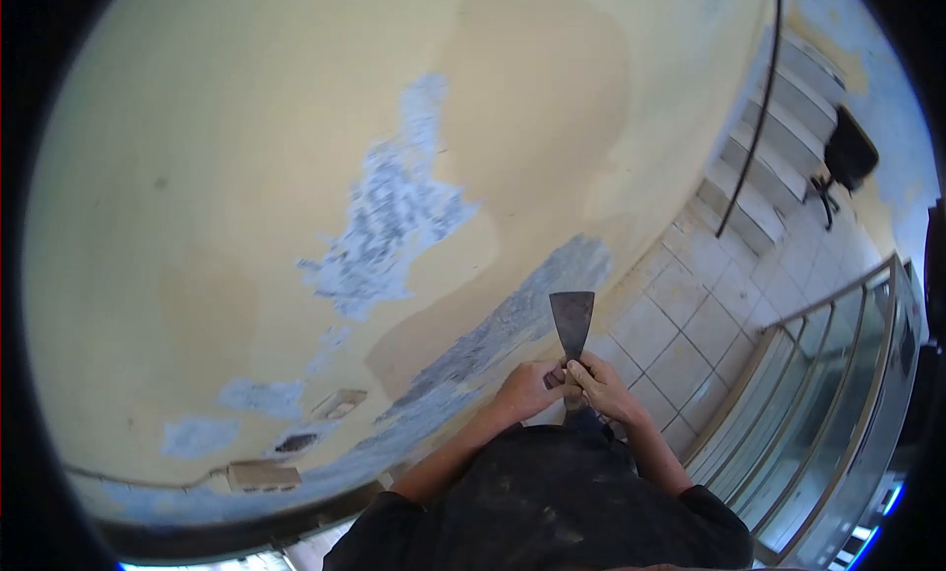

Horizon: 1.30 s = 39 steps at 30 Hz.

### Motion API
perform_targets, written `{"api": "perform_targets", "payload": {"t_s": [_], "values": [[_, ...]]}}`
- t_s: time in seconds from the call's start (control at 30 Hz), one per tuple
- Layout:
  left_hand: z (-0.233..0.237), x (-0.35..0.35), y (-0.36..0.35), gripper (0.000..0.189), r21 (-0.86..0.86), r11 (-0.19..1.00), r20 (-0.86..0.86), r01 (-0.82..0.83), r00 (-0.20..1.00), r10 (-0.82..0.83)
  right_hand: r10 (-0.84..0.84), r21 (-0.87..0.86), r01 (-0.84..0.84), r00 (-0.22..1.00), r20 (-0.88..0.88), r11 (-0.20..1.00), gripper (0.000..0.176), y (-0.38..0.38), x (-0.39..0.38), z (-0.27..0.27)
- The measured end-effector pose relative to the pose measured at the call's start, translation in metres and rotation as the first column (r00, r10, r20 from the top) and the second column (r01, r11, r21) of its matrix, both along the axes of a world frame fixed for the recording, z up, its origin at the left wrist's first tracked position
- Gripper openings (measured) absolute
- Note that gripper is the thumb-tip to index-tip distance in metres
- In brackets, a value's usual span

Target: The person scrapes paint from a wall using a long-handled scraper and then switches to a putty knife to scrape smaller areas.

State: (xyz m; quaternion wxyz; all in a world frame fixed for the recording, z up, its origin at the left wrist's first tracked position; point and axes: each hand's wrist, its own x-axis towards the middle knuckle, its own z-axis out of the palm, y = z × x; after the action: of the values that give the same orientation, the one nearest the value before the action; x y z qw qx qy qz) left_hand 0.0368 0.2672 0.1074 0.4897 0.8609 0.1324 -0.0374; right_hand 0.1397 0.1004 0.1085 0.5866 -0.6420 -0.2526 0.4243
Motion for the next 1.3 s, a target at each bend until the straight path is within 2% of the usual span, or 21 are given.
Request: {"api": "perform_targets", "payload": {"t_s": [0.03, 0.07, 0.1, 0.13, 0.17, 0.23, 0.27, 0.33, 0.4, 0.43, 0.5, 0.57, 0.63, 0.7, 0.77, 0.87, 1.0, 1.17, 1.3], "values": [[0.007, -0.003, 0.012, 0.033, 0.061, 0.998, -0.06, 0.008, 0.998, -0.005, 0.038, -0.009, -0.038, 0.999, 0.011, 0.999, 0.031, 0.011, 0.001, 0.001], [0.011, -0.007, 0.019, 0.033, 0.056, 0.998, -0.048, -0.029, 0.998, 0.032, 0.057, 0.06, -0.055, 0.998, -0.038, 0.997, 0.029, 0.017, 0.001, 0.005], [0.014, -0.013, 0.023, 0.029, 0.02, 0.985, 0.11, -0.17, 0.98, 0.167, 0.078, 0.124, -0.067, 0.993, -0.088, 0.99, 0.028, 0.022, -0.001, 0.007], [0.016, -0.018, 0.029, 0.024, -0.034, 0.954, 0.261, -0.299, 0.918, 0.297, 0.111, 0.116, -0.102, 0.991, -0.077, 0.988, 0.028, 0.027, -0.002, 0.017], [0.022, -0.021, 0.034, 0.024, -0.044, 0.943, 0.27, -0.329, 0.905, 0.328, 0.17, 0.135, -0.159, 0.983, -0.07, 0.978, 0.028, 0.032, -0.003, 0.034], [0.039, -0.031, 0.04, 0.022, -0.249, 0.833, 0.433, -0.495, 0.712, 0.552, 0.255, 0.142, -0.244, 0.965, -0.06, 0.959, 0.027, 0.041, -0.011, 0.054], [0.049, -0.034, 0.042, 0.022, -0.259, 0.816, 0.433, -0.516, 0.693, 0.576, 0.315, 0.157, -0.3, 0.946, -0.078, 0.941, 0.027, 0.044, -0.013, 0.061], [0.07, -0.044, 0.046, 0.018, -0.526, 0.699, 0.411, -0.485, 0.574, 0.708, 0.394, 0.159, -0.377, 0.915, -0.091, 0.912, 0.027, 0.054, -0.02, 0.074], [0.094, -0.052, 0.048, 0.02, -0.555, 0.665, 0.438, -0.5, 0.505, 0.744, 0.496, 0.219, -0.47, 0.864, -0.082, 0.855, 0.03, 0.064, -0.028, 0.088], [0.104, -0.056, 0.048, 0.021, -0.571, 0.651, 0.463, -0.5, 0.458, 0.759, 0.511, 0.208, -0.486, 0.856, -0.085, 0.849, 0.03, 0.068, -0.034, 0.091], [0.116, -0.057, 0.054, 0.021, -0.582, 0.642, 0.497, -0.5, 0.407, 0.767, 0.438, 0.318, -0.359, 0.871, -0.223, 0.877, 0.032, 0.074, -0.044, 0.098], [0.133, -0.057, 0.058, 0.023, -0.573, 0.644, 0.549, -0.508, 0.346, 0.761, 0.431, 0.337, -0.347, 0.876, -0.216, 0.875, 0.035, 0.076, -0.05, 0.111], [0.143, -0.057, 0.063, 0.023, -0.565, 0.653, 0.566, -0.505, 0.338, 0.752, 0.416, 0.362, -0.323, 0.884, -0.215, 0.874, 0.04, 0.079, -0.057, 0.117], [0.149, -0.056, 0.069, 0.024, -0.555, 0.668, 0.588, -0.496, 0.334, 0.737, 0.307, 0.441, -0.253, 0.95, -0.053, 0.861, 0.043, 0.082, -0.063, 0.12], [0.152, -0.052, 0.073, 0.026, -0.518, 0.729, 0.659, -0.447, 0.335, 0.673, 0.254, 0.456, -0.195, 0.965, -0.071, 0.869, 0.044, 0.083, -0.069, 0.124], [0.158, -0.051, 0.077, 0.026, -0.501, 0.75, 0.684, -0.432, 0.334, 0.649, 0.178, 0.472, -0.114, 0.98, -0.093, 0.874, 0.047, 0.086, -0.078, 0.134], [0.165, -0.05, 0.08, 0.026, -0.516, 0.731, 0.657, -0.447, 0.342, 0.672, 0.113, 0.476, -0.045, 0.987, -0.115, 0.878, 0.054, 0.091, -0.088, 0.145], [0.175, -0.052, 0.081, 0.026, -0.456, 0.733, 0.669, -0.504, 0.349, 0.657, 0.08, 0.475, -0.019, 0.991, -0.109, 0.88, 0.056, 0.094, -0.093, 0.143], [0.171, -0.054, 0.084, 0.026, -0.507, 0.73, 0.649, -0.458, 0.355, 0.673, 0.075, 0.452, -0.005, 0.988, -0.138, 0.892, 0.055, 0.095, -0.099, 0.15]]}}
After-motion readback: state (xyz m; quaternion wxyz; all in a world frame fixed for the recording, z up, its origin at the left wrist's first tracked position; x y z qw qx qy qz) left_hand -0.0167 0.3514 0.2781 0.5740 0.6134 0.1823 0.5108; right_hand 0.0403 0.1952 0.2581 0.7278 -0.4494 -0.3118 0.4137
